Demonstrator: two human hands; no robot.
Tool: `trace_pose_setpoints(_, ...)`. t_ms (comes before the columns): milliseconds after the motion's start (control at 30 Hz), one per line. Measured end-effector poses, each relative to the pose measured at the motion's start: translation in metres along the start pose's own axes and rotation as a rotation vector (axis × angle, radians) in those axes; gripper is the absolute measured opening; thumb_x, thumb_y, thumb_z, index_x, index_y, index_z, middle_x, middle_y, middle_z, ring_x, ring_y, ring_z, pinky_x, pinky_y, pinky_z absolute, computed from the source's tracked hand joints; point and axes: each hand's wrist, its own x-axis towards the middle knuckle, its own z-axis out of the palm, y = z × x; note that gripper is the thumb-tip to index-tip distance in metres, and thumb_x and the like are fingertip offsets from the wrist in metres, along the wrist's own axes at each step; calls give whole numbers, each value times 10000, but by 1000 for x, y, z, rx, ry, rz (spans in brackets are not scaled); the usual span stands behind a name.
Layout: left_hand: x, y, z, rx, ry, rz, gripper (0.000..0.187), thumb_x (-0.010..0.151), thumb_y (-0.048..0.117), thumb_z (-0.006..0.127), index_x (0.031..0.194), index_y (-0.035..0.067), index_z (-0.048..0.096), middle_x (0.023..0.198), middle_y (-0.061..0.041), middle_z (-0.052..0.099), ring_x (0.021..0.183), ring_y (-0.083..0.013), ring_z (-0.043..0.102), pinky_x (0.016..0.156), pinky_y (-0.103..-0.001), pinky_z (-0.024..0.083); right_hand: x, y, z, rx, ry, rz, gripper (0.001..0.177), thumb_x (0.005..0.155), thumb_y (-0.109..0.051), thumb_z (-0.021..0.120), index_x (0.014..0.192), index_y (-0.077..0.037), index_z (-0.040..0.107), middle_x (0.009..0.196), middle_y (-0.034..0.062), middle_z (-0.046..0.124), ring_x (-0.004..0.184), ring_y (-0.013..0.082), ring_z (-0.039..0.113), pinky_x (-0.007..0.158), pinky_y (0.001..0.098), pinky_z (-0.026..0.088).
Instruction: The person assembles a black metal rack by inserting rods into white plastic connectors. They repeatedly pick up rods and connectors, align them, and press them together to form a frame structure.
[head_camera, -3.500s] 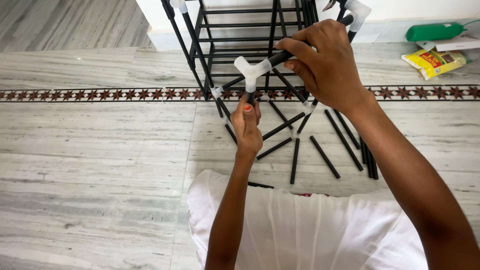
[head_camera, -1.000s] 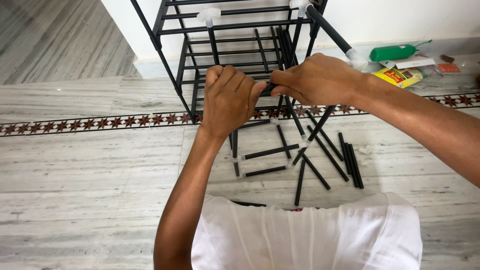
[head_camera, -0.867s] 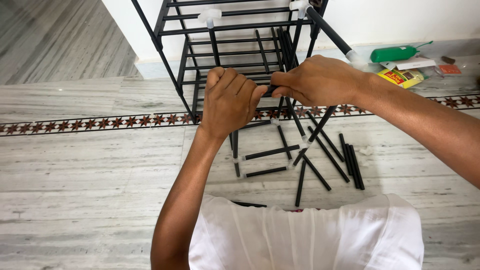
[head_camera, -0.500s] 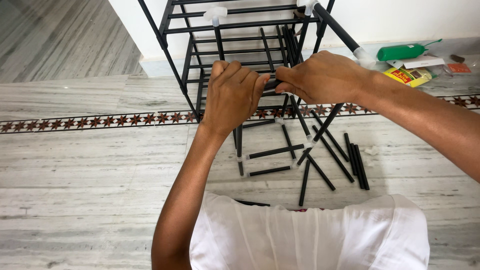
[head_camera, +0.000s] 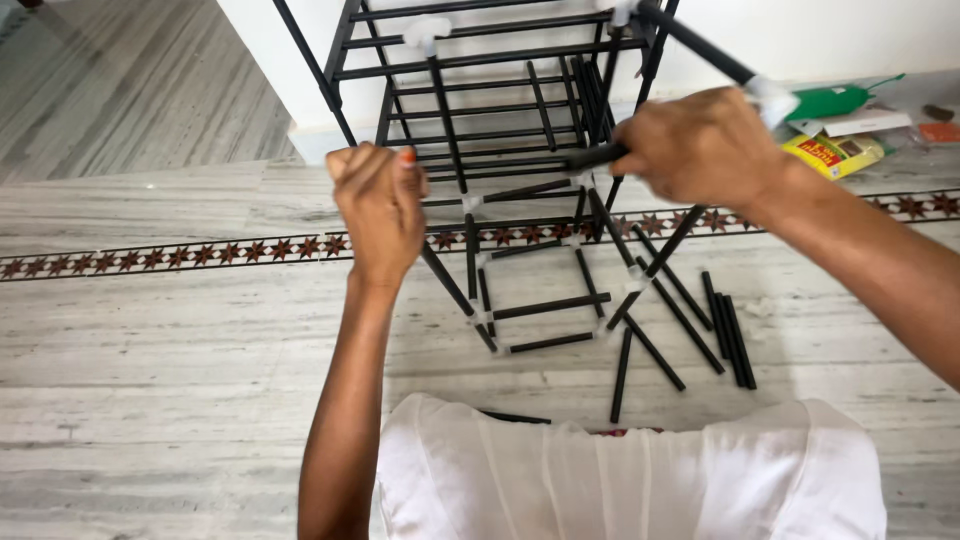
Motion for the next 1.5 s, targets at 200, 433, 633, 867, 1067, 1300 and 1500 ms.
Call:
trace_pose_setpoints(200, 18, 32, 20, -143, -59, 33, 518, 1157, 225, 424, 690, 71, 585, 662, -57, 542, 687, -232, 474, 756, -390, 360, -3, -11, 17, 132, 147, -40, 280, 975, -314, 733, 1051, -46, 710, 839, 38, 635, 747, 204, 611, 683, 353, 492)
trace_pose_setpoints(433, 9, 39, 16, -178, -78, -124, 318, 1077, 176, 577, 821, 18, 680, 837, -115, 607, 844, -247, 591, 781, -375, 459, -43, 6, -19, -211, 62, 112, 542, 921, -500, 661, 1251, -69, 674, 1121, 77, 623, 1113, 219, 553, 1031, 450, 388)
trace_pose_setpoints(633, -70, 76, 39, 50, 227, 24, 364, 1026, 220, 570, 1332, 32, 512, 1484, -180, 345, 1513, -300, 262, 1288, -569, 215, -128, 8, 43, 463, 669, 570, 503, 1155, -460, 468, 1385, -13, 487, 1299, 124, 543, 1079, 198, 522, 905, 342, 462)
trace_pose_setpoints(867, -183, 146, 87, -116, -339, -285, 252, 1024, 211, 592, 1229, 76, 652, 1345, -121, 598, 1379, -341, 499, 1270, -543, 232, -203, -121, 170, 1310, 576, 1166, 430, 978, -112, 590, 1393, -23, 517, 1325, 107, 624, 1206, 198, 625, 1025, 332, 532)
trace_pose_setpoints(1067, -209, 136, 106, 79, -533, -257, 301, 966, 302, 691, 1173, 83, 708, 1035, -33, 677, 1061, -216, 612, 1160, -523, 318, -212, -163, 207, 1513, 332, 1103, 458, 1059, -220, 554, 1475, -44, 481, 1308, 120, 667, 1131, 146, 619, 963, 300, 525)
trace_pose_setpoints(1300, -212, 131, 118, 81, -483, -255, 198, 960, 268, 729, 1092, 120, 732, 860, 5, 652, 810, -190, 565, 866, -414, 386, -205, -165, 207, 1445, 297, 1149, 308, 1076, -175, 582, 1349, -36, 608, 1217, 98, 729, 1027, 116, 606, 877, 286, 499)
trace_pose_setpoints(1500, -208, 126, 118, 63, -474, -261, 189, 957, 267, 740, 1082, 125, 736, 846, 6, 636, 800, -191, 548, 846, -396, 369, -198, -166, 202, 1299, 255, 1130, 281, 1049, -143, 608, 1314, -59, 648, 1166, 67, 752, 981, 68, 665, 863, 241, 529)
